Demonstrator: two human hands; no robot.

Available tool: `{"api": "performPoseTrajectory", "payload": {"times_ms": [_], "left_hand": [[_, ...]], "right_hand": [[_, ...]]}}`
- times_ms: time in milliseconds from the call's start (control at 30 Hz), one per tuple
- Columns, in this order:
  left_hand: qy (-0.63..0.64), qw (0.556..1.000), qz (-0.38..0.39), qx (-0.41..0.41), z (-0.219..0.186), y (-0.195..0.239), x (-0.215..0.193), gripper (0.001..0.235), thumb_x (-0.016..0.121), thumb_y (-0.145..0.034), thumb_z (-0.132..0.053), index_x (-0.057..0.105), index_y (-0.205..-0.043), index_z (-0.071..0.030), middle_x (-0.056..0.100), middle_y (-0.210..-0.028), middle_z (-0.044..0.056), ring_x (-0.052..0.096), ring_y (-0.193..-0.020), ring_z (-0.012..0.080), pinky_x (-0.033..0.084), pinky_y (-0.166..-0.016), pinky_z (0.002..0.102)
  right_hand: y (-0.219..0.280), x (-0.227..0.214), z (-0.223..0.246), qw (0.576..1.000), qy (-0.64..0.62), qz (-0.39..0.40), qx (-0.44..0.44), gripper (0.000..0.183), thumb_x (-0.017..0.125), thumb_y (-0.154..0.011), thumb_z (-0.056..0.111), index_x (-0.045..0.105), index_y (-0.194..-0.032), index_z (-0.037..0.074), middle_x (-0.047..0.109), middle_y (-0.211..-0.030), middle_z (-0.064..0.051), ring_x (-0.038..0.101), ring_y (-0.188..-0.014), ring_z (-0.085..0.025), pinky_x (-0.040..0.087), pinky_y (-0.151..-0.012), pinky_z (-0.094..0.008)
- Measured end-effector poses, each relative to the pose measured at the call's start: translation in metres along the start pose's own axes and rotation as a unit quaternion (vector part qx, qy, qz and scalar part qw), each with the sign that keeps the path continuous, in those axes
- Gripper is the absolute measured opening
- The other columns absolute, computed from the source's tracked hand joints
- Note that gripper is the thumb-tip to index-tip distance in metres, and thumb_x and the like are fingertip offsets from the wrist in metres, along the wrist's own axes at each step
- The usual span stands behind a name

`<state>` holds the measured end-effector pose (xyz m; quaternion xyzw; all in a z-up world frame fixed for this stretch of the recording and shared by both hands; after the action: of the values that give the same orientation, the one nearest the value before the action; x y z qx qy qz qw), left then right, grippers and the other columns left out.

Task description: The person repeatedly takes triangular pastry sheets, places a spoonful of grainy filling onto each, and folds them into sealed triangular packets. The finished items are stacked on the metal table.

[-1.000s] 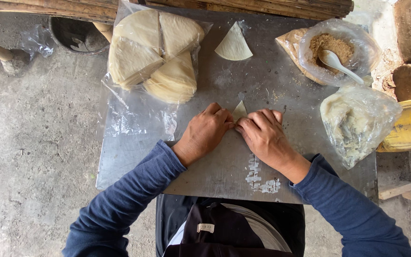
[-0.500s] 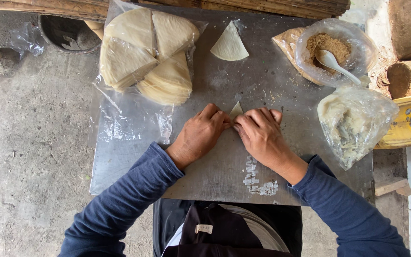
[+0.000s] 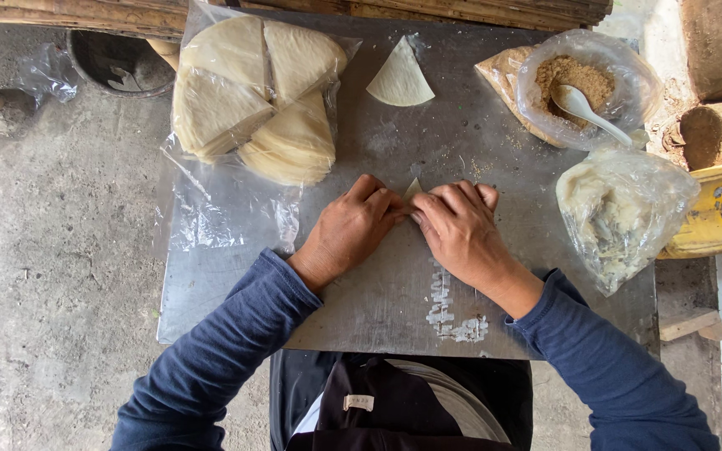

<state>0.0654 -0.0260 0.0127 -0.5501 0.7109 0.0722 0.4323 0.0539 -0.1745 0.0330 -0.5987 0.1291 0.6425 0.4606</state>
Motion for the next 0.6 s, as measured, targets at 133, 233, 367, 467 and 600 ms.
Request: {"api": "performPoseTrajectory", "payload": {"times_ms": [133, 233, 367, 467, 600], "left_hand": [[0.001, 0.999, 0.013, -0.051, 0.005, 0.0, 0.003, 0.017, 0.072, -0.096, -0.021, 0.072, -0.103, -0.005, 0.064, -0.103, 0.011, 0.07, -0.082, 0.0304, 0.059, -0.072, 0.039], [0.023, 0.997, -0.011, -0.067, 0.006, -0.001, -0.002, 0.016, 0.074, -0.093, -0.019, 0.074, -0.101, -0.005, 0.064, -0.103, 0.011, 0.07, -0.084, 0.0302, 0.058, -0.074, 0.039], [0.052, 0.996, -0.055, -0.04, 0.004, -0.003, -0.01, 0.016, 0.075, -0.091, -0.017, 0.075, -0.102, -0.006, 0.063, -0.103, 0.012, 0.07, -0.087, 0.0296, 0.058, -0.077, 0.038], [0.035, 0.998, -0.05, -0.032, 0.003, -0.004, -0.006, 0.014, 0.073, -0.093, -0.017, 0.075, -0.103, -0.006, 0.065, -0.105, 0.011, 0.07, -0.087, 0.0287, 0.059, -0.077, 0.037], [0.016, 0.999, -0.035, -0.013, 0.0, -0.004, -0.005, 0.02, 0.075, -0.092, -0.02, 0.073, -0.103, -0.005, 0.063, -0.104, 0.011, 0.07, -0.084, 0.0287, 0.058, -0.075, 0.038]], "right_hand": [[-0.003, 0.001, -0.002, 1.0, -0.001, 0.021, -0.009, 0.016, 0.075, -0.091, 0.018, 0.068, -0.105, 0.013, 0.059, -0.1, 0.001, 0.054, -0.098, -0.018, 0.03, -0.093, -0.041], [-0.005, 0.0, -0.006, 1.0, -0.02, -0.003, 0.003, 0.015, 0.074, -0.093, 0.016, 0.068, -0.107, 0.013, 0.059, -0.103, 0.001, 0.054, -0.102, -0.019, 0.031, -0.094, -0.039], [-0.004, 0.003, -0.004, 1.0, 0.022, -0.009, -0.006, 0.015, 0.074, -0.097, 0.015, 0.069, -0.11, 0.013, 0.06, -0.104, 0.002, 0.054, -0.102, -0.018, 0.031, -0.096, -0.039], [-0.004, 0.001, -0.005, 1.0, 0.025, -0.008, -0.009, 0.02, 0.074, -0.097, 0.015, 0.068, -0.117, 0.012, 0.06, -0.104, 0.003, 0.055, -0.102, -0.016, 0.032, -0.098, -0.039], [-0.005, 0.0, -0.006, 1.0, 0.005, -0.001, -0.003, 0.023, 0.073, -0.094, 0.016, 0.067, -0.115, 0.012, 0.061, -0.102, 0.002, 0.055, -0.101, -0.018, 0.031, -0.097, -0.04]]}}
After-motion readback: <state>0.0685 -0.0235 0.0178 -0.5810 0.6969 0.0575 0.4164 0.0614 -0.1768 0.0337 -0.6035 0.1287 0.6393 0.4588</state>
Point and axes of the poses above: each hand's wrist, its own y-axis away from the middle knuckle, its own x-axis out of the palm, z = x × y, the point moved 7 cm from there along -y, towards the middle knuckle
